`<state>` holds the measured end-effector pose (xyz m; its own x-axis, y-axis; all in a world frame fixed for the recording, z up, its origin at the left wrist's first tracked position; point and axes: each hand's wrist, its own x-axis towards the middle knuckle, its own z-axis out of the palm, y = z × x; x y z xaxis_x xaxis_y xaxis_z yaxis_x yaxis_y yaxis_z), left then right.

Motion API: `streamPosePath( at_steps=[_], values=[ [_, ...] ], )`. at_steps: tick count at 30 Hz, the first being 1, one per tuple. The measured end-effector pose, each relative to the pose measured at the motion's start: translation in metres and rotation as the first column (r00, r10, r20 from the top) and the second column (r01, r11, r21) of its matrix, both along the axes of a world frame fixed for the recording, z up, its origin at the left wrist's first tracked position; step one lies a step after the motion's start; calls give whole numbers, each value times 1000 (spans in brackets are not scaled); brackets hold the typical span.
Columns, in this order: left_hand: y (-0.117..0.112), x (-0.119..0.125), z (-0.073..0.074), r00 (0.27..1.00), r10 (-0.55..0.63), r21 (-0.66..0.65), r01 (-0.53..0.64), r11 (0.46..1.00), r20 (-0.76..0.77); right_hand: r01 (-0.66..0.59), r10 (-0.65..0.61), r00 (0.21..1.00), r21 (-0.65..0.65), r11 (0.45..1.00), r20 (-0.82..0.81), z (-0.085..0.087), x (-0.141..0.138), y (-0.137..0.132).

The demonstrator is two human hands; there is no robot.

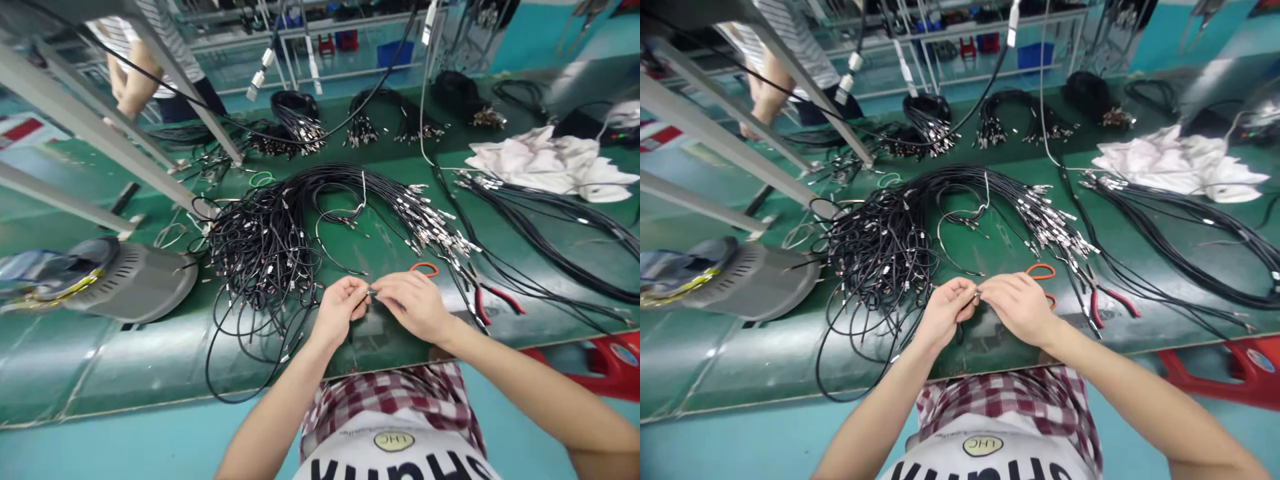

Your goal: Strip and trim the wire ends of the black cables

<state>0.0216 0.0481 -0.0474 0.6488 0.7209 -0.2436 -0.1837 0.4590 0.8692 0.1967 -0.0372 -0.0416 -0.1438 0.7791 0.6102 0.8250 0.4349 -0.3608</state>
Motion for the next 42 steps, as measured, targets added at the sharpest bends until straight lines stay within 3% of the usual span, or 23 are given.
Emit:
streamPosePath(
  at_steps=[4, 10, 12, 14, 15, 16, 18, 19, 20, 21, 23, 25, 26, 29, 37, 39, 40, 41, 42],
  values=[
    [1, 0, 0, 1000, -6, -5, 6, 1000, -6, -118, 101, 982, 99, 988, 161, -1, 1, 9],
    [-1, 2, -3, 999, 16, 49, -13, 999, -47, -105, 97, 972, 26, 994, 215, 2, 2, 12],
    [-7, 3, -5, 995, 77, 99, -70, 993, -68, -37, 42, 995, -58, 998, 89, 3, -3, 11],
    [-14, 3, -7, 981, 165, 200, -142, 969, -105, 13, -76, 967, -250, 968, -243, 1, -9, 10],
    [-18, 3, -8, 969, 211, 272, -171, 947, -126, -28, -156, 876, -371, 928, -457, 0, -11, 10],
    [-20, 3, -8, 960, 244, 325, -188, 927, -139, -122, -244, 726, -470, 874, -643, -1, -13, 10],
    [-22, 4, -7, 957, 253, 344, -193, 919, -140, -373, -366, 404, -516, 771, -838, -3, -14, 10],
    [-20, 5, -6, 964, 233, 308, -184, 933, -130, -449, -385, 318, -495, 744, -866, -4, -12, 10],
    [-18, 5, -5, 973, 203, 247, -171, 954, -111, -462, -376, 311, -485, 742, -873, -4, -10, 9],
    [-15, 6, -4, 980, 175, 192, -154, 969, -93, -414, -342, 378, -487, 769, -861, -3, -8, 8],
    [-7, 7, -3, 989, 134, 129, -124, 984, -67, -188, -220, 651, -434, 881, -727, -2, -3, 6],
    [-2, 7, -3, 994, 98, 79, -94, 992, -42, 19, -122, 910, -252, 967, -397, 0, -1, 4],
    [0, 6, -4, 996, 83, 60, -81, 995, -30, 53, -85, 972, -150, 987, -219, 0, -1, 4],
    [2, 6, -6, 998, 56, 26, -56, 998, -3, 11, -14, 994, 22, 1000, 111, -1, -3, 8],
    [1, 3, -9, 999, 11, 18, -11, 1000, -32, -92, 64, 959, 92, 991, 274, 4, -1, 13],
    [-3, 2, -11, 997, 50, 69, -46, 997, -61, -64, 61, 979, 11, 998, 196, 6, -3, 13],
    [-6, 1, -12, 994, 81, 106, -72, 992, -78, -29, 35, 996, -79, 996, 79, 7, -4, 12],
    [-9, 0, -13, 989, 115, 151, -99, 984, -97, -18, -4, 994, -204, 979, -106, 8, -6, 12],
    [-12, 0, -13, 983, 145, 197, -120, 973, -116, -59, -67, 938, -346, 937, -341, 8, -7, 13]
  ],
)
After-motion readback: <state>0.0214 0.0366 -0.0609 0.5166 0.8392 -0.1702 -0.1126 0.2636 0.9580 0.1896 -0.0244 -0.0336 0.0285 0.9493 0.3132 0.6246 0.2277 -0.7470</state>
